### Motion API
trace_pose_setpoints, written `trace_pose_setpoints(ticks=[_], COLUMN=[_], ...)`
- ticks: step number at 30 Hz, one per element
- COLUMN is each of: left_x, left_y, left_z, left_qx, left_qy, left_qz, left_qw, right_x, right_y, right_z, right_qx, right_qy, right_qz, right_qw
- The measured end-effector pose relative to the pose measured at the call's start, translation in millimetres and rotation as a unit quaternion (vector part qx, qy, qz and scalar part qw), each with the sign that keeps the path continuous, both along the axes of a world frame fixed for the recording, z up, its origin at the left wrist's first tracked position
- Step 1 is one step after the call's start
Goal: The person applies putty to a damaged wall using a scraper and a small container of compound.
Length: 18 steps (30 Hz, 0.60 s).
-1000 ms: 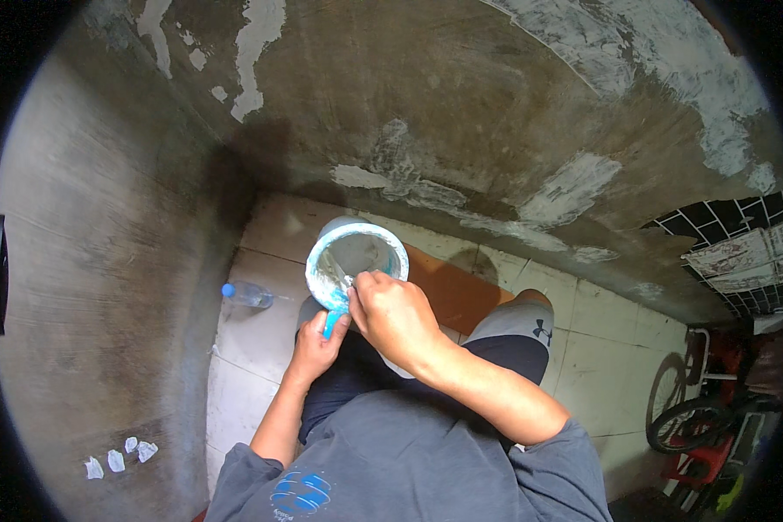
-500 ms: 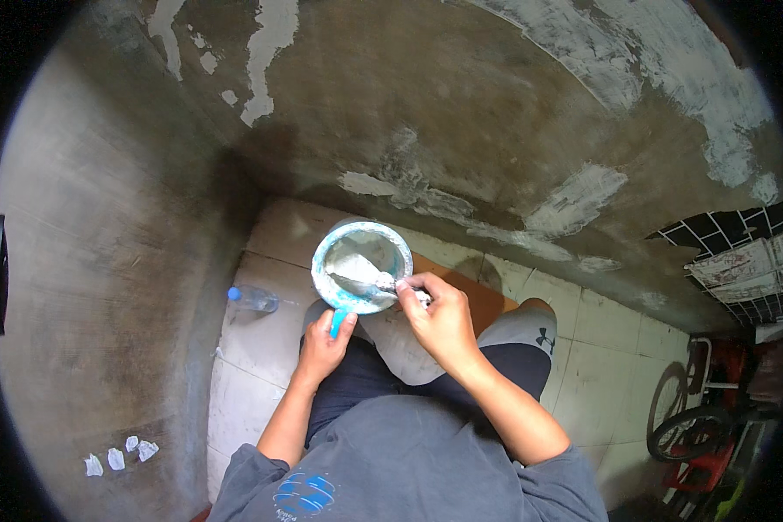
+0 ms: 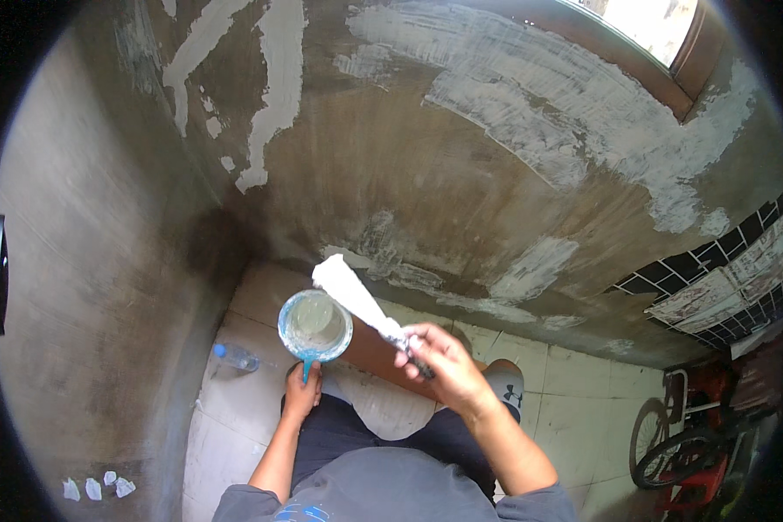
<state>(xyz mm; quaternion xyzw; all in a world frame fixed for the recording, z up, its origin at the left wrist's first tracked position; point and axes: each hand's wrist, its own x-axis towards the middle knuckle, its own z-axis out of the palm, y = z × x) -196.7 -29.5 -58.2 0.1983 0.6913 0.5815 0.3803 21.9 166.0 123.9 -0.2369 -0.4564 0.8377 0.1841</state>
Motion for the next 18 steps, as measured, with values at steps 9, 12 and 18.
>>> trace_pose_setpoints(ticks=[9, 12, 18], left_x=[-3.5, -5.2, -10.2], left_y=[-15.1, -18.1, -17.4], left_z=[-56.0, -62.9, -66.6], left_qx=[0.051, 0.055, 0.055], left_qy=[-0.101, -0.11, -0.118], left_qz=[0.055, 0.065, 0.068], left_qw=[0.992, 0.99, 0.989], right_x=[-61.5, -79.1, -90.9], right_y=[99.8, 128.5, 162.1], right_z=[95.4, 107.8, 127.8], right_qx=[0.349, 0.434, 0.483], right_qy=[-0.055, -0.06, -0.075], right_qz=[-0.141, -0.188, -0.262], right_qw=[0.925, 0.879, 0.832])
